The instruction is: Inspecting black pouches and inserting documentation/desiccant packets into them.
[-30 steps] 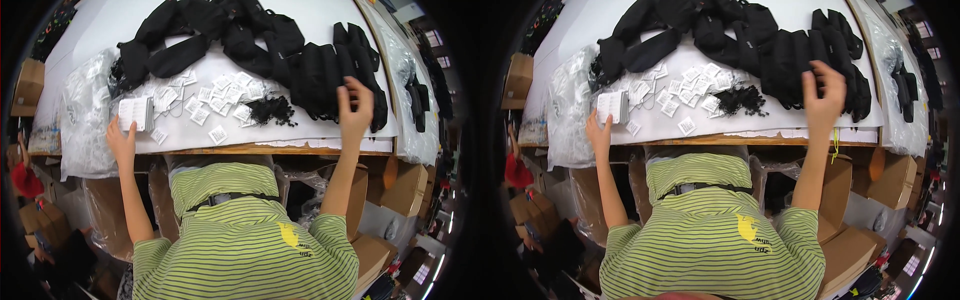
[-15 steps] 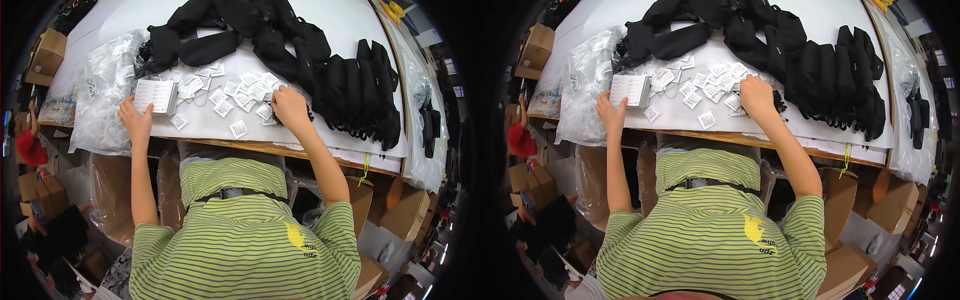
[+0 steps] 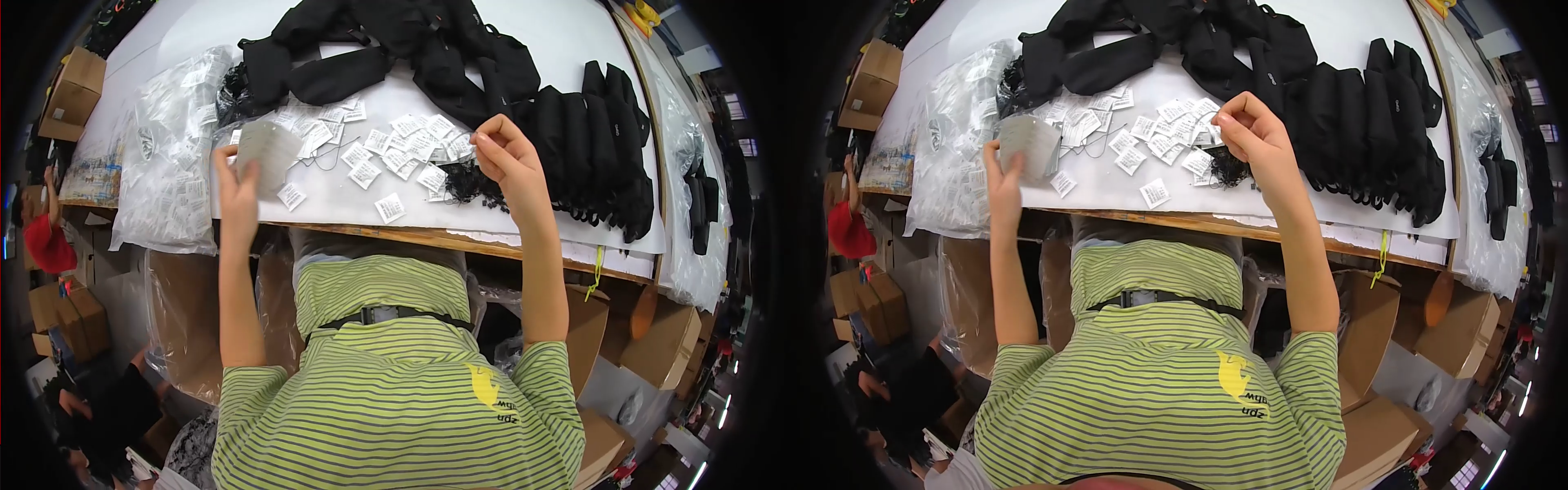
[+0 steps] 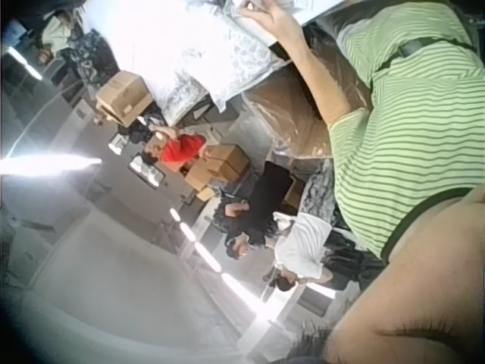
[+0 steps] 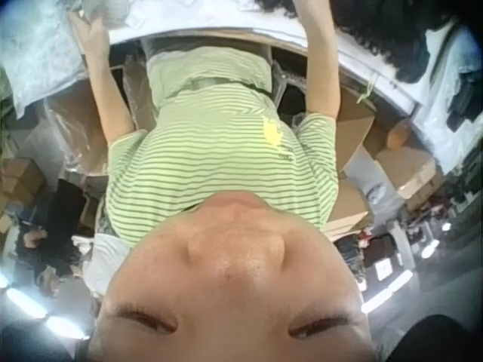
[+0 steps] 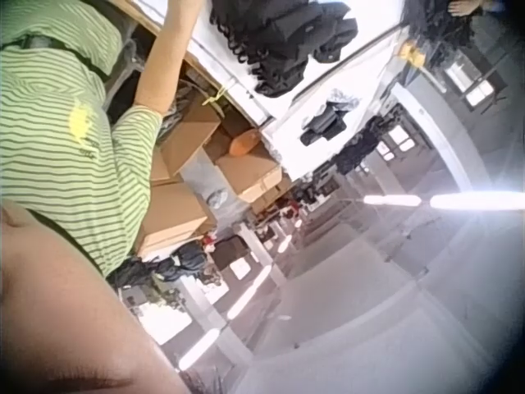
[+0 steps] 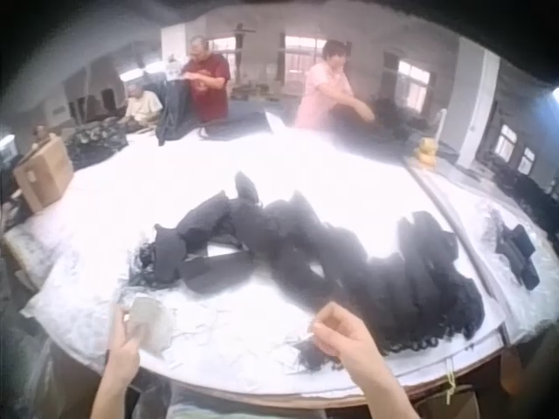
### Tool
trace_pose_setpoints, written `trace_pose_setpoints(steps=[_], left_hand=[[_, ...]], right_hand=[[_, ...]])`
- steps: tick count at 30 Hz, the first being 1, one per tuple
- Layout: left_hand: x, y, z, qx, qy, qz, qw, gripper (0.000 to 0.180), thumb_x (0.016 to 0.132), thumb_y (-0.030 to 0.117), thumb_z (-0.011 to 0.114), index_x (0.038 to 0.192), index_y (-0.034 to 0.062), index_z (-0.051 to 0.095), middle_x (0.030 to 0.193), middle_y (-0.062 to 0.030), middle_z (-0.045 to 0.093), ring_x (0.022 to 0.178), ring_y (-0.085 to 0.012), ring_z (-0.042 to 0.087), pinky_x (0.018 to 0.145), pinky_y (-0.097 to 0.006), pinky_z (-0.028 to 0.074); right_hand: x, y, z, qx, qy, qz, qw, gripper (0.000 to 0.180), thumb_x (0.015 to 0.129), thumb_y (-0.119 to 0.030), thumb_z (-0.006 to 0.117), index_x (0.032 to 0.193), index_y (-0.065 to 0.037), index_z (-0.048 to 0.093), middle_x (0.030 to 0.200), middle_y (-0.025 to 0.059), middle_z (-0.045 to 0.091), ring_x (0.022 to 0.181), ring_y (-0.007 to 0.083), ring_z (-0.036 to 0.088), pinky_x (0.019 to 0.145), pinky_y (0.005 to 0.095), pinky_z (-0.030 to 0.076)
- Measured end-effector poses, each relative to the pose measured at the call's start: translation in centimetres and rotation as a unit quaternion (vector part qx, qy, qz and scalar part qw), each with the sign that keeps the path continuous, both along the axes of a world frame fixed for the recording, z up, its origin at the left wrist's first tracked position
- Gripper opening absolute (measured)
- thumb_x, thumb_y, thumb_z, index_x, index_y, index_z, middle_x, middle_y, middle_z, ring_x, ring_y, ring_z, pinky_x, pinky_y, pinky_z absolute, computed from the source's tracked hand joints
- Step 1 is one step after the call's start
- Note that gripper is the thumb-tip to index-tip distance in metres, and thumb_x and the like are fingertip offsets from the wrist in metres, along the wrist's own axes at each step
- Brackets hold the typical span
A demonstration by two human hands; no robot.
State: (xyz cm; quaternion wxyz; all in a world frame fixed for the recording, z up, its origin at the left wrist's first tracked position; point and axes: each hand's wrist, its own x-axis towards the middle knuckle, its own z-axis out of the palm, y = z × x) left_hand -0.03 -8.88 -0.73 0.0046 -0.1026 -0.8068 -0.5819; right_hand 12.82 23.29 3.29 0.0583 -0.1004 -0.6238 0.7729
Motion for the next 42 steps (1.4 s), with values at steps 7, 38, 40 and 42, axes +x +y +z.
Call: trace_pose_setpoints(steps=[7, 38, 40, 42], left_hand=[[5.3, 4.7, 1.8, 0.015, -0.051, -0.154, 0.987, 0.061, 0.082, 0.021, 0.073, 0.130, 0.0099, 0.037, 0.099, -0.0113, 0.055, 0.087, -0.0170, 0.054, 0.080, -0.029, 0.044], [9.5, 8.3, 0.0, 0.002, 0.002, -0.156, 0.988, 0.024, 0.080, 0.006, 0.068, 0.101, -0.0005, 0.061, 0.092, -0.0060, 0.059, 0.084, -0.0153, 0.057, 0.075, -0.025, 0.044], [9.5, 8.3, -0.1, 0.000, 0.009, -0.152, 0.988, 0.023, 0.080, 0.006, 0.068, 0.101, -0.0002, 0.061, 0.091, -0.0058, 0.059, 0.083, -0.0150, 0.057, 0.075, -0.025, 0.044], [9.5, 8.4, -0.2, -0.001, 0.014, -0.149, 0.989, 0.022, 0.080, 0.006, 0.068, 0.100, 0.0000, 0.062, 0.090, -0.0057, 0.059, 0.081, -0.0148, 0.057, 0.074, -0.025, 0.044]], right_hand=[[1.4, -4.1, -2.1, 0.012, -0.033, -0.024, 0.999, 0.013, 0.091, -0.015, 0.060, 0.087, -0.003, 0.061, 0.064, -0.0037, 0.055, 0.047, -0.0006, 0.032, 0.045, 0.0173, 0.023], [2.7, -9.0, -6.3, 0.029, -0.029, -0.099, 0.994, 0.011, 0.092, -0.011, 0.059, 0.089, 0.000, 0.060, 0.056, -0.0086, 0.048, 0.047, -0.0017, 0.030, 0.045, 0.0204, 0.019], [2.7, -9.2, -6.4, 0.044, -0.023, -0.097, 0.994, 0.011, 0.091, -0.011, 0.060, 0.087, 0.000, 0.060, 0.053, -0.0098, 0.042, 0.047, -0.0013, 0.028, 0.045, 0.0215, 0.018], [2.7, -9.2, -6.5, 0.060, -0.019, -0.096, 0.993, 0.011, 0.090, -0.010, 0.061, 0.086, -0.001, 0.061, 0.049, -0.0109, 0.037, 0.047, -0.0009, 0.026, 0.045, 0.0227, 0.017]])
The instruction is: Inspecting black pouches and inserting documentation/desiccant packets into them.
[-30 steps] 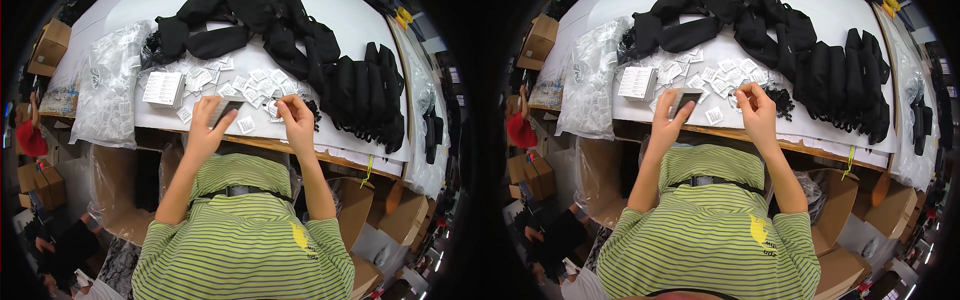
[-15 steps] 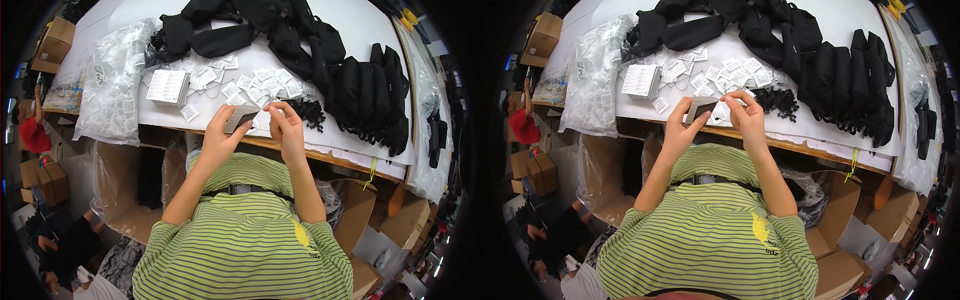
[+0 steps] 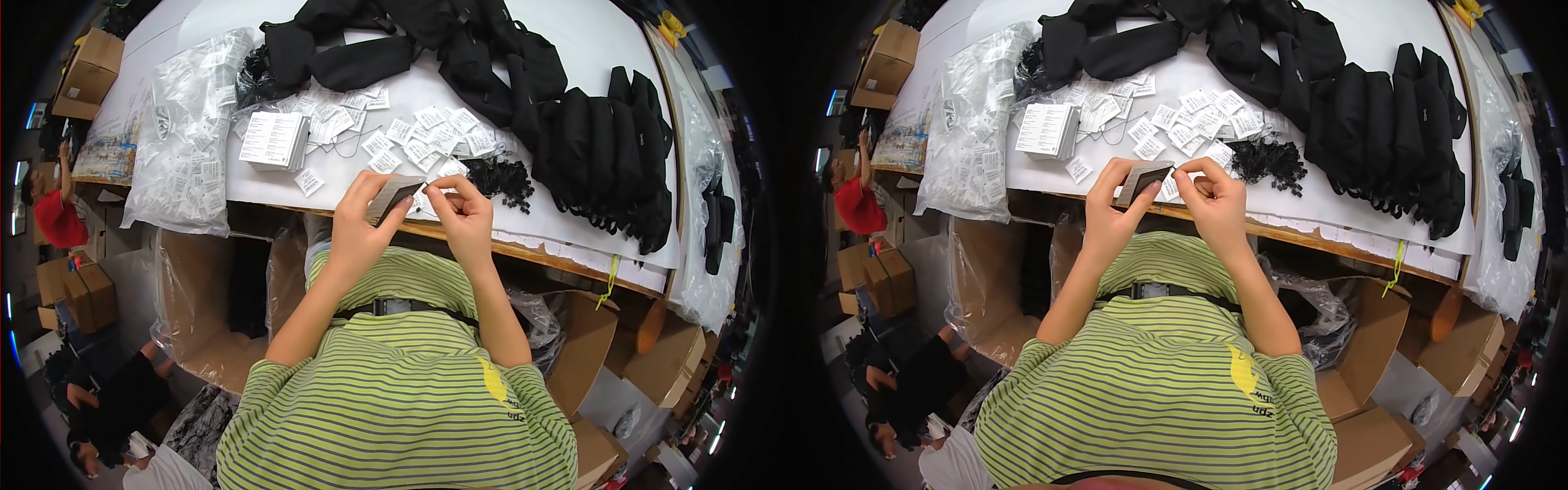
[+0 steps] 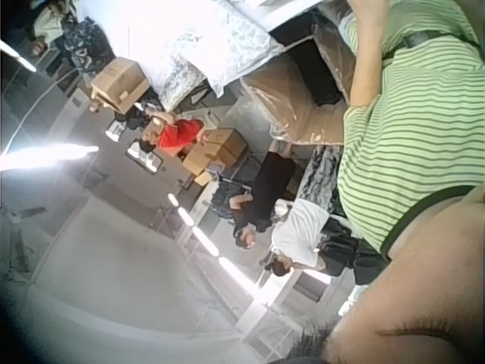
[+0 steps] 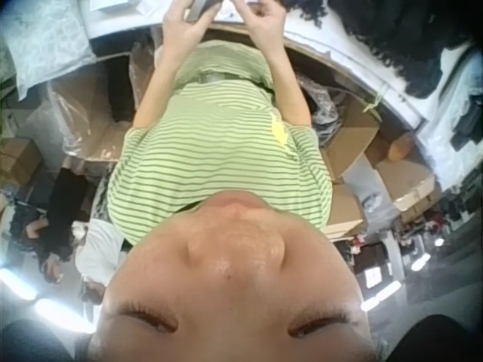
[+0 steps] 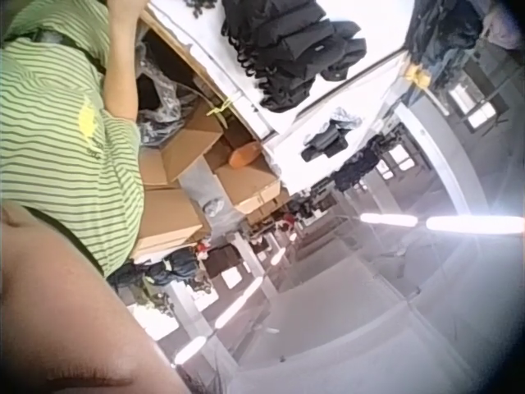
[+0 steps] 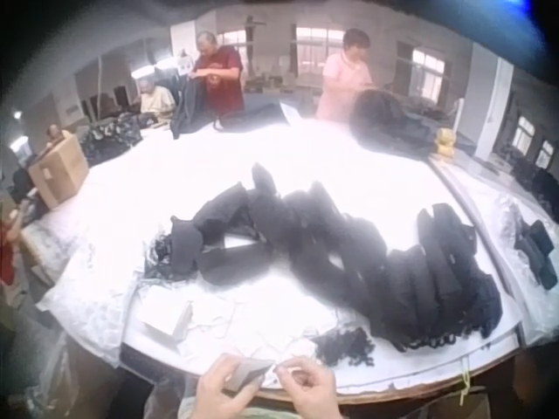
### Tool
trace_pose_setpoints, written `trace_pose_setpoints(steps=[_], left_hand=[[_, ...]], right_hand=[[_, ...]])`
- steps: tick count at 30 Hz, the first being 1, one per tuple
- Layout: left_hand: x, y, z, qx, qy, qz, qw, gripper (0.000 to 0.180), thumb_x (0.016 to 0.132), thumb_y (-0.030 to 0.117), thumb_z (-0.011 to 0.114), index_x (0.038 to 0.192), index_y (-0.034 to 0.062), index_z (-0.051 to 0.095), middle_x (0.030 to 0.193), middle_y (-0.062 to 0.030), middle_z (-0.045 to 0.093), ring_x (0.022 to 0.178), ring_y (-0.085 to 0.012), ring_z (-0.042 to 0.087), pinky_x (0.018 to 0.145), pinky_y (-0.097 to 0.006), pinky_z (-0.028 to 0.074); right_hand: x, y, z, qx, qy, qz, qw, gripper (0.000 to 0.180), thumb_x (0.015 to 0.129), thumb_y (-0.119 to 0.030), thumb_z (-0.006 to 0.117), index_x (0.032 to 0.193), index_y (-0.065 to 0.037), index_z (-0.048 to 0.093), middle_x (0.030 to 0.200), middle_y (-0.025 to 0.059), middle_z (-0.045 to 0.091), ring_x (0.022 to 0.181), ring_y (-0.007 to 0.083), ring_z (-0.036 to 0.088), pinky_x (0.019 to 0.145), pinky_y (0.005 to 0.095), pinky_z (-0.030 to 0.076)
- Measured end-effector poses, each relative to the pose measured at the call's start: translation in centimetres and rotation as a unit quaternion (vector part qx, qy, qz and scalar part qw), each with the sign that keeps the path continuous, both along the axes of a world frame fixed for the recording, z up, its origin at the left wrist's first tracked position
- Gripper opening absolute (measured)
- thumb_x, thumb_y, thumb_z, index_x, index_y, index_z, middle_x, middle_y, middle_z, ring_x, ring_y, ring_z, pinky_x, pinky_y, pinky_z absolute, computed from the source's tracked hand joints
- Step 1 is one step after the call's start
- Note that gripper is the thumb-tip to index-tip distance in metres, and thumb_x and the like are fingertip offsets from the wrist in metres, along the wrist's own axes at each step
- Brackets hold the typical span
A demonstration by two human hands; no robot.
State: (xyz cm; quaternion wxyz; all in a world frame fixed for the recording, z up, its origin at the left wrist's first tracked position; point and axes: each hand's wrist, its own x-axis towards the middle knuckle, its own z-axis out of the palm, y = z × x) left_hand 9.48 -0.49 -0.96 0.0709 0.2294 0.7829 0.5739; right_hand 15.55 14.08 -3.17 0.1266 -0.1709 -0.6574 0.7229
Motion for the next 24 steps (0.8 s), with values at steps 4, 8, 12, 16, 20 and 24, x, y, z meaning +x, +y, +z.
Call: trace_pose_setpoints(steps=[4, 8, 12, 16, 20, 24], left_hand=[[0.1, 0.1, 0.7, -0.002, 0.027, -0.001, 1.000, 0.018, 0.079, 0.003, 0.067, 0.098, 0.0021, 0.065, 0.084, -0.0060, 0.058, 0.077, -0.0160, 0.057, 0.070, -0.027, 0.045], [0.0, -0.1, 0.2, -0.030, 0.101, -0.024, 0.994, 0.018, 0.079, 0.001, 0.067, 0.096, 0.0060, 0.069, 0.079, -0.0066, 0.057, 0.072, -0.0177, 0.056, 0.066, -0.029, 0.045], [-0.8, -0.9, 0.2, -0.023, 0.104, -0.063, 0.992, 0.015, 0.082, 0.003, 0.066, 0.096, 0.0043, 0.069, 0.077, -0.0057, 0.055, 0.071, -0.0148, 0.055, 0.064, -0.028, 0.044], [-1.2, -1.6, -0.6, 0.104, -0.195, -0.156, 0.963, 0.013, 0.091, 0.011, 0.060, 0.096, 0.0015, 0.066, 0.078, -0.0012, 0.054, 0.070, -0.0091, 0.051, 0.064, -0.023, 0.041], [-1.4, -1.4, -1.2, 0.078, -0.284, -0.192, 0.936, 0.014, 0.095, 0.015, 0.056, 0.096, 0.0010, 0.056, 0.085, 0.0019, 0.056, 0.073, -0.0033, 0.047, 0.066, -0.019, 0.040], [-1.7, -0.6, -0.9, 0.101, -0.227, -0.202, 0.947, 0.014, 0.094, 0.015, 0.058, 0.094, 0.0015, 0.056, 0.085, 0.0016, 0.056, 0.075, -0.0039, 0.049, 0.068, -0.020, 0.041]], right_hand=[[0.0, 0.0, 0.6, 0.116, 0.004, 0.006, 0.993, 0.009, 0.087, -0.010, 0.064, 0.083, -0.002, 0.062, 0.046, -0.0076, 0.030, 0.045, 0.0009, 0.023, 0.044, 0.0242, 0.016], [0.1, 0.2, 1.2, 0.223, -0.009, 0.016, 0.975, 0.006, 0.087, -0.007, 0.064, 0.088, -0.001, 0.063, 0.051, -0.0096, 0.033, 0.050, 0.0005, 0.025, 0.048, 0.0222, 0.016], [0.1, 0.6, 1.6, 0.157, -0.011, -0.002, 0.987, 0.008, 0.084, -0.010, 0.067, 0.086, -0.003, 0.063, 0.046, -0.0046, 0.031, 0.045, 0.0031, 0.024, 0.045, 0.0248, 0.019], [0.7, 1.6, 1.5, 0.117, 0.002, 0.072, 0.991, 0.009, 0.083, -0.009, 0.068, 0.088, -0.004, 0.063, 0.048, -0.0029, 0.031, 0.046, 0.0051, 0.024, 0.046, 0.0250, 0.020], [0.5, 1.6, 1.9, 0.163, -0.006, 0.123, 0.979, 0.009, 0.081, -0.010, 0.071, 0.087, -0.006, 0.065, 0.049, -0.0043, 0.033, 0.047, 0.0047, 0.026, 0.046, 0.0242, 0.022], [0.9, 1.7, 0.5, 0.015, 0.008, 0.128, 0.992, 0.013, 0.088, -0.015, 0.065, 0.097, -0.006, 0.062, 0.051, -0.0047, 0.039, 0.048, 0.0027, 0.032, 0.046, 0.0226, 0.025]])
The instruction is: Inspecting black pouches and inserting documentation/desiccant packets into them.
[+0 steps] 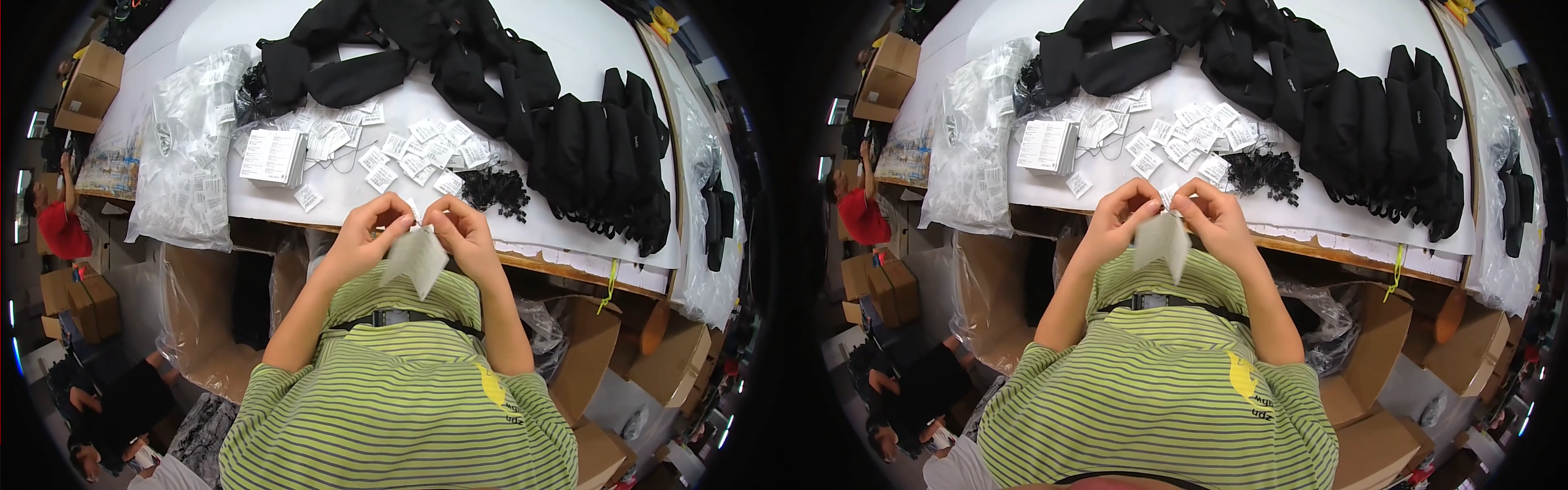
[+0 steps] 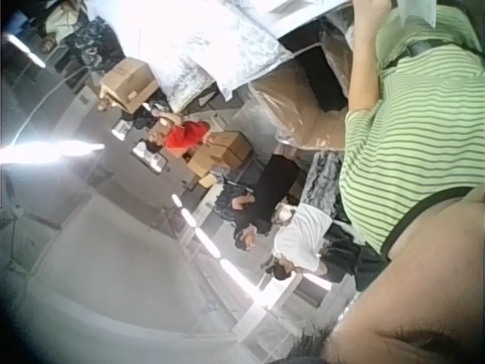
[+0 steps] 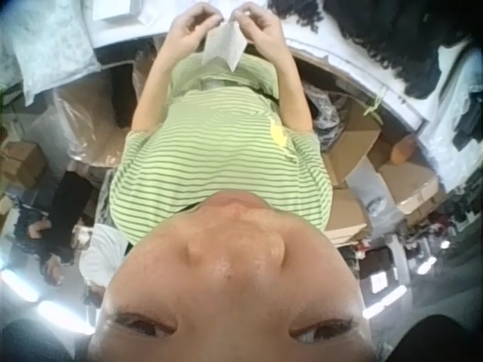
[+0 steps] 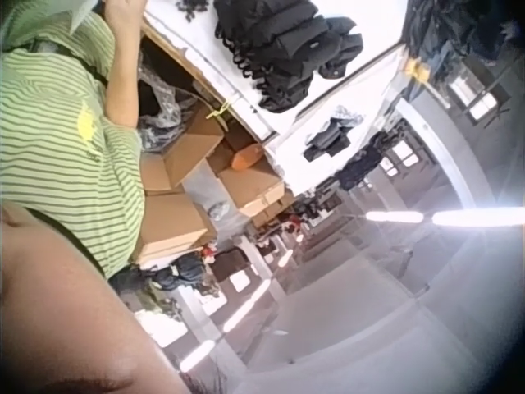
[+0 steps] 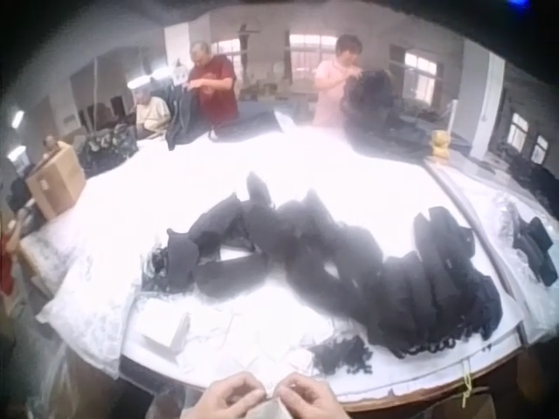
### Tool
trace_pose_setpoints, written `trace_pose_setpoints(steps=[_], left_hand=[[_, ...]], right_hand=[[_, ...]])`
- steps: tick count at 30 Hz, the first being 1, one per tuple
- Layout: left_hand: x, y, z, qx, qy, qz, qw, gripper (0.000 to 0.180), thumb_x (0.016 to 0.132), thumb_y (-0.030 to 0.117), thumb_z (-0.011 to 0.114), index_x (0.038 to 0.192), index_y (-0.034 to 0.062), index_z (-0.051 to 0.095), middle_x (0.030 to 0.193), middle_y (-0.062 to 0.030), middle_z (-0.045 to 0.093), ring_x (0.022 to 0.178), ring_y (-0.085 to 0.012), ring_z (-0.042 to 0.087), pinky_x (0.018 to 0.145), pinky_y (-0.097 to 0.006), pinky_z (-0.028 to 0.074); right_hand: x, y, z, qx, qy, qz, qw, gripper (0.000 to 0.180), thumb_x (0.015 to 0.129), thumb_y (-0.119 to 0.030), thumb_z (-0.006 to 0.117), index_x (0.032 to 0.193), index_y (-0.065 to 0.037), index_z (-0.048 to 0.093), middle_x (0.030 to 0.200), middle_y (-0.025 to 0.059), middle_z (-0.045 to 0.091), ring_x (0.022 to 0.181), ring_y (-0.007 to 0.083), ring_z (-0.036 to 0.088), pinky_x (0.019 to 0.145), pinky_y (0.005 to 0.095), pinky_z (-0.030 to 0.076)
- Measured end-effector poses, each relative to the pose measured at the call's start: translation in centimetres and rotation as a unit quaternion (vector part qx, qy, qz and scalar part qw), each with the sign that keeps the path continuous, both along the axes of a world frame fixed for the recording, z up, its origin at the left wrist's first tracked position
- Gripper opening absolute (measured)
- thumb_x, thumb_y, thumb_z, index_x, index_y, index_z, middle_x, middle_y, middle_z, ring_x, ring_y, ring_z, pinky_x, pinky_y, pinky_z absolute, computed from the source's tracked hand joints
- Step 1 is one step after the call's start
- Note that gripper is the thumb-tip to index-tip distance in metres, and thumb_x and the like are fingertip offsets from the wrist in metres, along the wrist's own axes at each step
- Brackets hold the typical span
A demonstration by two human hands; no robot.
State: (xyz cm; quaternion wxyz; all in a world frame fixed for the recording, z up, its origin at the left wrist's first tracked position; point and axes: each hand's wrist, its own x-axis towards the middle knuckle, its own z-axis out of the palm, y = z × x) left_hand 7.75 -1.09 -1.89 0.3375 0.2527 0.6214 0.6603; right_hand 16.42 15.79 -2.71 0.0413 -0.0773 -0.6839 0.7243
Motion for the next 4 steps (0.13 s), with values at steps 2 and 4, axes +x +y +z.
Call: trace_pose_setpoints(steps=[2, 4], left_hand=[[-0.4, 0.8, 0.1, 0.018, -0.011, 0.008, 1.000, 0.014, 0.093, 0.015, 0.058, 0.094, 0.0017, 0.056, 0.085, 0.0011, 0.056, 0.075, -0.0041, 0.050, 0.069, -0.020, 0.041], [-2.1, 2.5, -0.2, 0.017, 0.023, -0.005, 1.000, 0.012, 0.093, 0.015, 0.058, 0.094, 0.0023, 0.056, 0.084, -0.0009, 0.056, 0.077, -0.0071, 0.054, 0.072, -0.021, 0.044]], right_hand=[[0.1, 0.2, -0.4, -0.124, -0.003, -0.006, 0.992, 0.015, 0.091, -0.017, 0.063, 0.101, -0.006, 0.061, 0.053, -0.0050, 0.043, 0.049, 0.0019, 0.036, 0.046, 0.0218, 0.027], [0.8, 1.5, -0.2, -0.153, -0.085, 0.059, 0.983, 0.019, 0.092, -0.022, 0.063, 0.105, -0.009, 0.060, 0.062, -0.0038, 0.054, 0.055, 0.0025, 0.047, 0.051, 0.0195, 0.034]])
